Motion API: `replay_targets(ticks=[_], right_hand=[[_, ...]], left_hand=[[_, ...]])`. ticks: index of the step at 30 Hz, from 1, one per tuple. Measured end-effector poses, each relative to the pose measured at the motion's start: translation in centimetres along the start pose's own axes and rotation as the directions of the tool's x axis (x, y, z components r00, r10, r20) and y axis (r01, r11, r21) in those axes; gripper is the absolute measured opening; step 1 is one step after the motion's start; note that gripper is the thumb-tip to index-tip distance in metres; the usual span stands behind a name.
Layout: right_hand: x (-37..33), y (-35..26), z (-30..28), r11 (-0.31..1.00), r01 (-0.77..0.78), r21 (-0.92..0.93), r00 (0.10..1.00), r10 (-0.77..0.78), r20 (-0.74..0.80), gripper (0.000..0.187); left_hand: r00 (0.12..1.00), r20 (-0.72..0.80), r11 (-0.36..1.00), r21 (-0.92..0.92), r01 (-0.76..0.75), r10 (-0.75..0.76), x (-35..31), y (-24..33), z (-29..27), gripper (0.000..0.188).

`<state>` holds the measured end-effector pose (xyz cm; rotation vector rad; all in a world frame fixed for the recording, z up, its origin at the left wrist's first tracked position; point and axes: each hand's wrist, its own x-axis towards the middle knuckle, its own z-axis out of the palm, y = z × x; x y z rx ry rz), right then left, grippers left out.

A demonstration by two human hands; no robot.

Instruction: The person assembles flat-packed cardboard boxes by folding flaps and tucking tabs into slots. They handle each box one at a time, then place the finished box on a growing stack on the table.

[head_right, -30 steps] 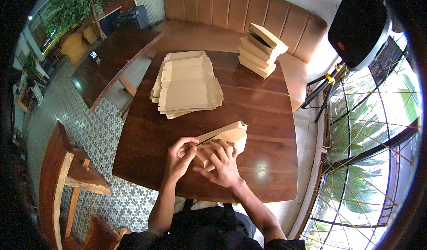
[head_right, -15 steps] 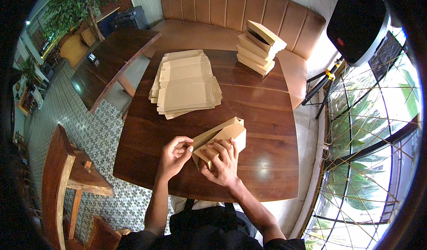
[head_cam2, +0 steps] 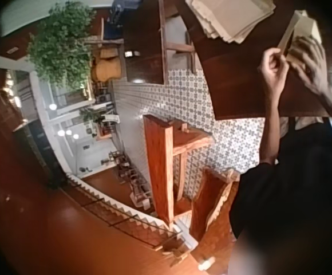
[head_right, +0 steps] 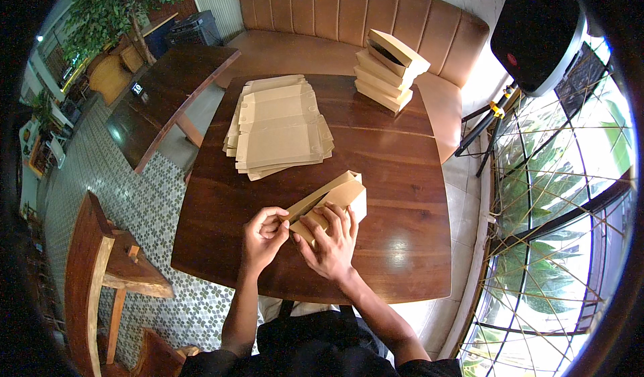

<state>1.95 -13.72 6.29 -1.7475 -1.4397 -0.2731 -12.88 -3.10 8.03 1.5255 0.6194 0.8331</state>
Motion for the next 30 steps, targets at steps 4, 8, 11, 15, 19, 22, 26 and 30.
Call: replay_targets(ticks=[4,8,11,15,19,22,26,30], right_hand=[[0.2,-0.6,0.6,0.999,-0.034,-0.025,0.999,0.034,-0.01,0.037],[0.5,-0.9,1.3,0.998,-0.063,-0.024,0.997,0.062,-0.034,0.037],[0.7,-1.0,1.7,0.998,-0.066,-0.023,0.996,0.065,-0.056,0.036],[0.7,-0.9,1.7,0.999,-0.047,-0.028,0.996,0.045,-0.071,0.034],[0.6,-1.0,1.6,0.998,-0.038,-0.048,0.996,0.034,-0.08,0.035],[0.6,-1.0,1.6,0.997,-0.049,-0.059,0.997,0.045,-0.069,0.034],[0.6,-1.0,1.7,0.998,-0.045,-0.039,0.997,0.042,-0.062,0.034],[0.4,-1.0,2.2,0.997,-0.068,-0.044,0.997,0.065,-0.049,0.041]], left_hand=[[0.998,-0.056,0.997,-0.079,0.002,-0.006,-0.1,-0.5,0.4,0.02],[0.995,-0.097,0.99,-0.137,-0.008,-0.006,-0.3,-1.4,0.9,0.02],[0.993,-0.117,0.997,-0.068,-0.019,0.011,-0.5,-1.9,1.1,0.021],[0.993,-0.116,0.994,-0.105,-0.022,0.01,-0.3,-2.1,0.9,0.022],[0.993,-0.116,0.992,-0.126,-0.019,0.004,-0.4,-2.1,1.0,0.023],[0.994,-0.11,0.993,-0.115,-0.027,0.015,-0.3,-2.1,1.0,0.023],[0.992,-0.121,0.99,-0.139,0.012,-0.029,-0.2,-1.9,1.0,0.023],[0.995,-0.1,0.997,-0.081,-0.018,0.01,-0.4,-1.1,1.0,0.023]])
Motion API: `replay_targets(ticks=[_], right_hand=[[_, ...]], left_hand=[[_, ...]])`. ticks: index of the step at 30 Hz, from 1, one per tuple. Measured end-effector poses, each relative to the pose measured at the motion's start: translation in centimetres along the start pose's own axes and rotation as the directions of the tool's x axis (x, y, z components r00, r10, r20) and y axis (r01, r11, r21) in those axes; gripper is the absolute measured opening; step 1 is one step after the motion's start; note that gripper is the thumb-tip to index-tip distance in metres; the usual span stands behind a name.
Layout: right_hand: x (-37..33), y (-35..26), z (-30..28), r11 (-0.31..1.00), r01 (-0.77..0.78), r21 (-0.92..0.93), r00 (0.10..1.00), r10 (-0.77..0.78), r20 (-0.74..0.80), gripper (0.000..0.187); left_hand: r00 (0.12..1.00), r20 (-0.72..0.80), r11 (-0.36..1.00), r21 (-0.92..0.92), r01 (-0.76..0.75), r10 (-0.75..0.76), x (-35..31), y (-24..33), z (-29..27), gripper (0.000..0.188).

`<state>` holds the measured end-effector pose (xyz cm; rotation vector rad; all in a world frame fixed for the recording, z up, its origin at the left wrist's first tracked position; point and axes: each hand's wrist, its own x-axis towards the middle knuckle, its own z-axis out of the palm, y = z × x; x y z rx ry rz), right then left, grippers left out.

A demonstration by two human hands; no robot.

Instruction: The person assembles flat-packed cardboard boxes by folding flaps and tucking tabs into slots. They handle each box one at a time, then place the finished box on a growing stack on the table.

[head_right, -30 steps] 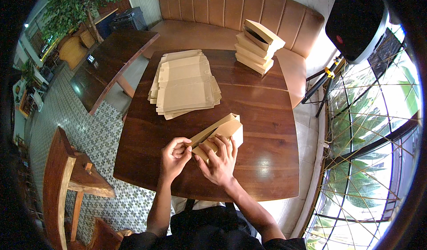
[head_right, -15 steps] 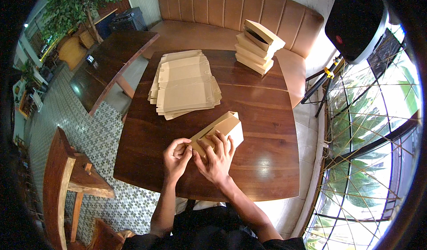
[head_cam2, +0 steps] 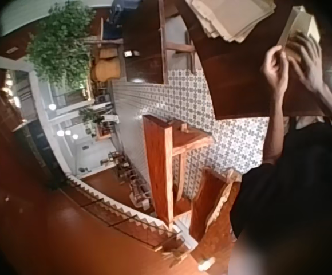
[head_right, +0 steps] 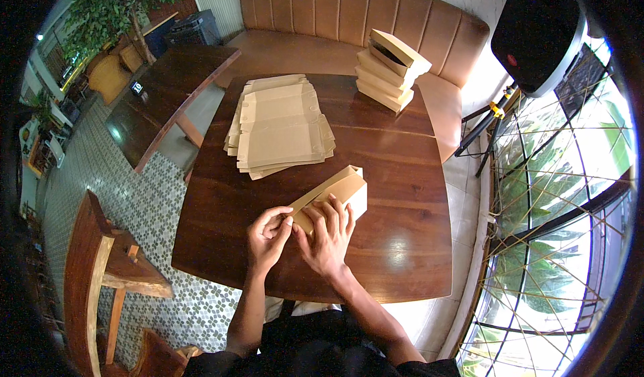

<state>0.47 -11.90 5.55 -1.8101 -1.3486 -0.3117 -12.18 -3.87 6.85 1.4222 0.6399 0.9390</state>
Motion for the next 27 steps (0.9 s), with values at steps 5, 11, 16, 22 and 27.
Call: replay_targets(ticks=[5,11,16,22,27], right_hand=[[-1.2,0.8,1.7,0.999,-0.029,0.019,0.993,0.026,0.114,0.063],[-2.6,2.8,2.7,0.813,0.065,0.579,0.993,-0.108,0.04,0.078],[-2.6,4.9,-0.6,0.545,-0.086,0.834,0.985,-0.081,0.155,0.074],[0.0,9.1,-3.4,0.365,-0.584,0.725,0.75,0.585,0.31,0.054],[1.4,11.0,-6.2,0.338,-0.39,0.857,0.919,0.203,0.338,0.066]], left_hand=[[0.996,0.012,0.992,0.089,-0.087,0.087,0.2,0.9,0.4,0.025],[0.946,0.17,0.87,0.375,-0.32,0.274,0.4,0.6,0.5,0.071],[0.931,0.228,0.765,0.532,-0.364,0.284,1.6,-1.3,-1.3,0.079],[0.965,0.144,0.923,0.29,-0.254,0.22,0.5,-3.6,-2.8,0.073],[0.971,0.238,0.98,-0.194,0.042,0.005,-0.7,-3.6,-4.9,0.079]])
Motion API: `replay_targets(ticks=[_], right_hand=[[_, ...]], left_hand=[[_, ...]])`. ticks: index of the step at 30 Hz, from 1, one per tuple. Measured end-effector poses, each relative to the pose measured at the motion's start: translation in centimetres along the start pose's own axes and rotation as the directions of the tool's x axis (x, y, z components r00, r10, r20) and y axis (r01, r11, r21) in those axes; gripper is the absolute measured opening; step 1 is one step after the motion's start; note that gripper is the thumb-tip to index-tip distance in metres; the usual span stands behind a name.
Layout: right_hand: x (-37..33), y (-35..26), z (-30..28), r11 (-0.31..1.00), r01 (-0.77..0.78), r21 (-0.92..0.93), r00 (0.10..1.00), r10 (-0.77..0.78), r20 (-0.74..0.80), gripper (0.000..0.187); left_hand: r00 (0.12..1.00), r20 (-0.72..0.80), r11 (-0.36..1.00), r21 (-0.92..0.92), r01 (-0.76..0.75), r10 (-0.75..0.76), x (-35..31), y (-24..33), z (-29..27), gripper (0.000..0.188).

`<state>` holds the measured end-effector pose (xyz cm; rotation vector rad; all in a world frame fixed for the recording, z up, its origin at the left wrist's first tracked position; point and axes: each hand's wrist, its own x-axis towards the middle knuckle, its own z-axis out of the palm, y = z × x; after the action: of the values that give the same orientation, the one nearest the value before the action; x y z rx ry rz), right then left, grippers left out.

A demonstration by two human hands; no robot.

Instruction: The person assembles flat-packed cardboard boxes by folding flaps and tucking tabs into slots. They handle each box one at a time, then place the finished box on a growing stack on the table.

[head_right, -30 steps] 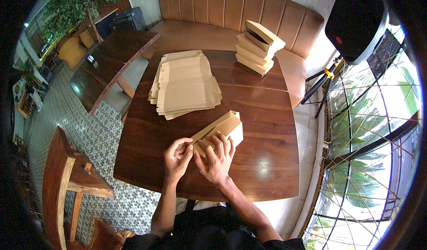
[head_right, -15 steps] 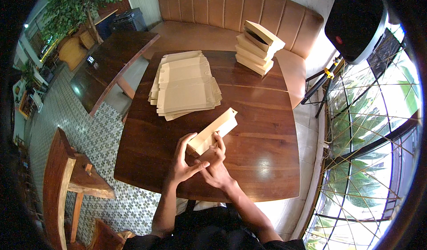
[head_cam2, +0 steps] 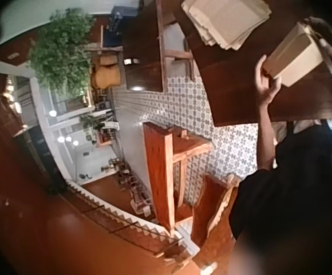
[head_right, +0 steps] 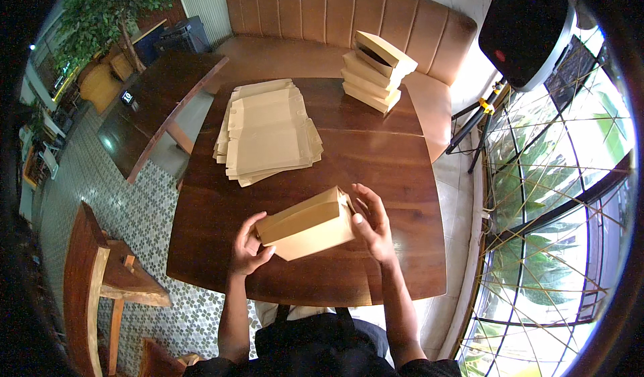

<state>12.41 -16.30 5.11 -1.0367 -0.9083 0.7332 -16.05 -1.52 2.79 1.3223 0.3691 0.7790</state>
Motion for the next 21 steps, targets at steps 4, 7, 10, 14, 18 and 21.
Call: replay_targets(ticks=[4,7,10,14,18,21], right_hand=[[0.3,-1.8,0.0,1.0,-0.028,0.0,0.981,0.027,0.192,0.05],[-0.4,-2.5,1.2,0.998,-0.042,-0.049,0.987,0.049,0.154,0.046],[-0.8,-2.9,1.6,0.993,-0.088,-0.082,0.988,0.097,0.119,0.046],[-0.8,-2.1,1.8,0.989,-0.107,-0.102,0.994,0.109,0.015,0.056],[-1.1,0.5,3.1,0.971,-0.165,-0.173,0.975,0.133,-0.179,0.068],[-1.5,2.8,5.4,0.978,-0.208,-0.025,0.949,0.195,-0.246,0.083]], left_hand=[[0.996,0.088,0.99,-0.132,0.045,-0.034,-0.1,0.5,-0.5,0.078],[0.995,0.072,0.987,-0.144,0.071,-0.061,0.0,0.5,0.3,0.077],[0.999,0.028,0.997,-0.067,0.036,-0.034,0.1,0.6,0.8,0.075],[0.999,-0.014,0.996,0.071,-0.045,0.046,0.7,1.2,1.1,0.072],[0.949,-0.027,0.836,0.482,-0.262,0.313,1.4,1.1,3.3,0.052],[0.921,0.061,0.66,0.679,-0.321,0.385,1.6,0.9,5.1,0.047]])
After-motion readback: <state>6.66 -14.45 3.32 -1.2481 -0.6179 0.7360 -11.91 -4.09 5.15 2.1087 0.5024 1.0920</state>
